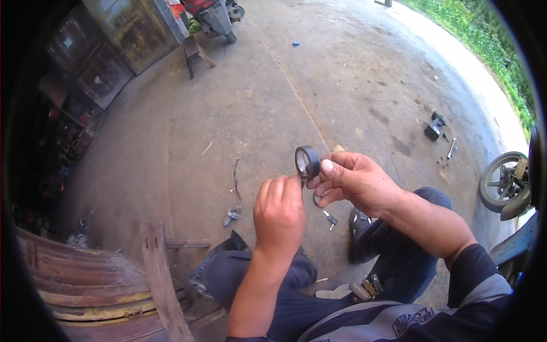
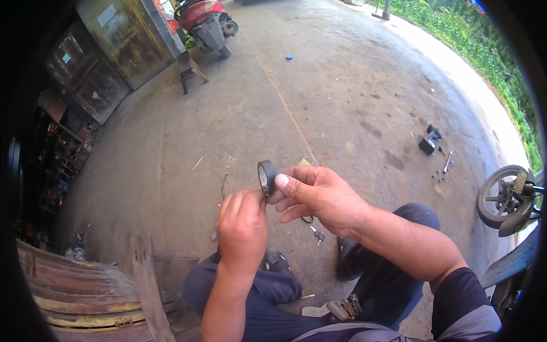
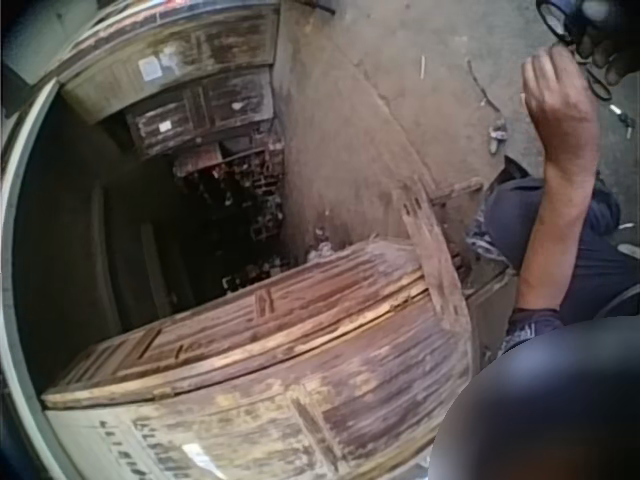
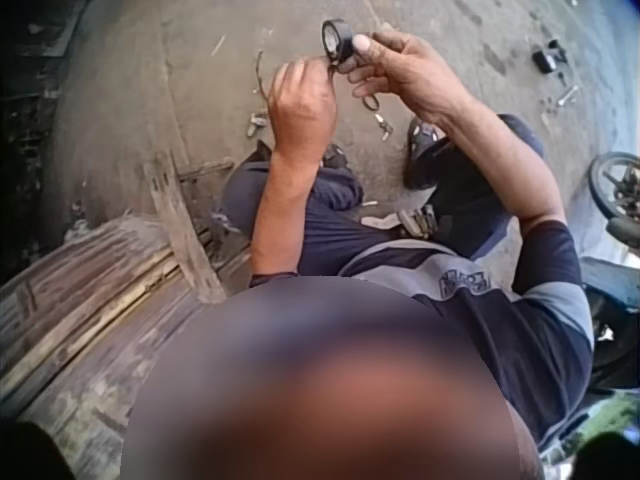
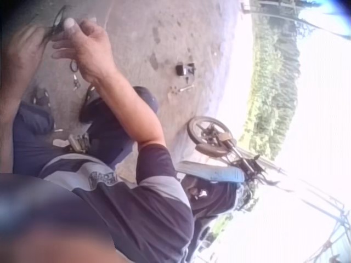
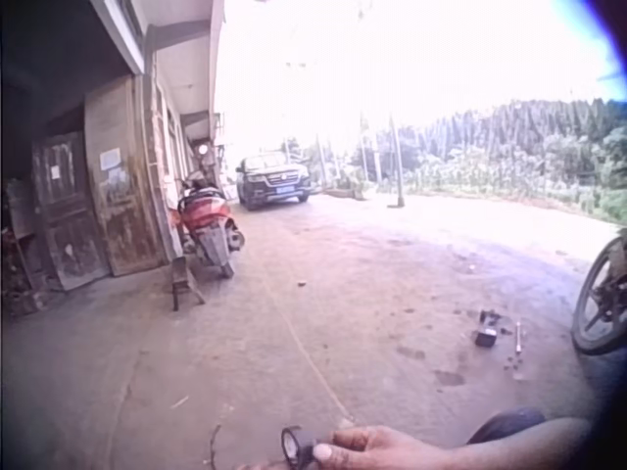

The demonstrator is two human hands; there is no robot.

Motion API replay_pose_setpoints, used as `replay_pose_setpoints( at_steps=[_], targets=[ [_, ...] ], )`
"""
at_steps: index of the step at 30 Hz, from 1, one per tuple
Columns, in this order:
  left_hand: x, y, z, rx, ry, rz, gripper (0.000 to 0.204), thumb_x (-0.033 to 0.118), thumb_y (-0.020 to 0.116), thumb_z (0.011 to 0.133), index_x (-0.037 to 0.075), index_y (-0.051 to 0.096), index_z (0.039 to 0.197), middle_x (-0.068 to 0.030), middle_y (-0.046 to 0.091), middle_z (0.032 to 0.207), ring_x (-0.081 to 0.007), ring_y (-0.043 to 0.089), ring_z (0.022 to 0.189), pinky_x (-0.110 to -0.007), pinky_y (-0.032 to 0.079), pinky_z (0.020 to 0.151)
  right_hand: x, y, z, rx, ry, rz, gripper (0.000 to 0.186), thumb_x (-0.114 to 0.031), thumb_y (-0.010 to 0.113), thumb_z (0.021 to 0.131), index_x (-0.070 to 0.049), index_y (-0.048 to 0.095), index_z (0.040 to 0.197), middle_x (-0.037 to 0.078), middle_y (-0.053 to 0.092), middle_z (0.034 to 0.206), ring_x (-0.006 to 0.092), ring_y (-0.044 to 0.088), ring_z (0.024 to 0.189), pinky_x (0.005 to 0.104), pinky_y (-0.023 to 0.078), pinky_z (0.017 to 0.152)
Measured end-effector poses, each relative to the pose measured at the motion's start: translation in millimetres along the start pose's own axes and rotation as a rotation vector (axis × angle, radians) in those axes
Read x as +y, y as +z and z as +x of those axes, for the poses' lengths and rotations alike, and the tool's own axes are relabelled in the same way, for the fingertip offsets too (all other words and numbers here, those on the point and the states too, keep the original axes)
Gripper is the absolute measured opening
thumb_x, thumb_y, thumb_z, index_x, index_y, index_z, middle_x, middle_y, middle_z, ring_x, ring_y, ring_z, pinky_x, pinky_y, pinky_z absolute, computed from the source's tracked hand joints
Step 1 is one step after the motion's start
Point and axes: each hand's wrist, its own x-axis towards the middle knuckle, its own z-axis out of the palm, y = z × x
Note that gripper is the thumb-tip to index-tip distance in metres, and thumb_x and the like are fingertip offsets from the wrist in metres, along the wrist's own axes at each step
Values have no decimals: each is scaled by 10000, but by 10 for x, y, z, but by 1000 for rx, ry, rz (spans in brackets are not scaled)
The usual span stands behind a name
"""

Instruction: Repairing motorcycle wiring by wrapping exposed wires with electrical tape.

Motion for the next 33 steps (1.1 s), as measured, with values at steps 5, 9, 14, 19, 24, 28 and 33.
replay_pose_setpoints(
  at_steps=[5, 9, 14, 19, 24, 28, 33],
  targets=[
    [-4, 18, -10, 2, -142, -108, 139, -19, 790, 896, 25, 730, 1013, -137, 767, 947, -305, 737, 849, -398, 581, 762, 43, 21, 7, -2, -173, -67, 352, -188, 709, 1078, 27, 647, 1350, 124, 735, 1228, 211, 731, 1107, 395, 633, 954],
    [47, 23, -48, -16, -378, -394, 175, -16, 786, 940, 5, 701, 1091, -128, 796, 992, -190, 751, 897, -335, 581, 788, 148, -48, 19, -84, -317, -266, 321, -105, 663, 1059, 34, 674, 1349, 111, 742, 1212, 201, 719, 1130, 365, 599, 972],
    [80, 18, -40, -70, -571, -728, 361, -28, 756, 994, -20, 585, 1311, -105, 783, 1050, -114, 705, 970, -279, 570, 852, 41, -24, -10, 21, -575, -730, 380, 29, 559, 930, 16, 753, 1256, 129, 761, 1144, 219, 736, 1084, 377, 580, 952],
    [39, -4, -26, -23, -643, -1073, 307, 10, 755, 1007, -11, 586, 1262, -113, 796, 1054, -145, 746, 931, -268, 555, 805, -37, -36, -40, -1, -696, -835, 379, 21, 542, 865, -15, 807, 1133, 157, 746, 1079, 287, 736, 994, 400, 581, 907],
    [-8, -172, 65, -58, -785, -1314, 385, 10, 707, 1032, -18, 505, 1359, -118, 783, 1041, -133, 712, 884, -256, 537, 780, 25, -164, 47, 35, -670, -924, 393, -19, 638, 901, -47, 758, 1275, 176, 708, 1150, 317, 716, 976, 423, 580, 888],
    [-69, -239, 87, -167, -813, -1438, 411, 22, 717, 1028, -17, 490, 1368, -121, 785, 1041, -138, 714, 877, -257, 535, 782, 25, -106, 99, -68, -768, -981, 428, -95, 737, 959, -56, 688, 1383, 208, 621, 1350, 354, 673, 1168, 451, 565, 969],
    [7, -284, 118, -229, -868, -1421, 598, 77, 743, 1022, -23, 445, 1530, -84, 762, 952, -109, 657, 797, -223, 474, 691, 44, -152, 118, -183, -680, -871, 383, -134, 729, 1000, -35, 691, 1368, 228, 596, 1435, 414, 617, 1318, 475, 540, 1067]
  ],
)
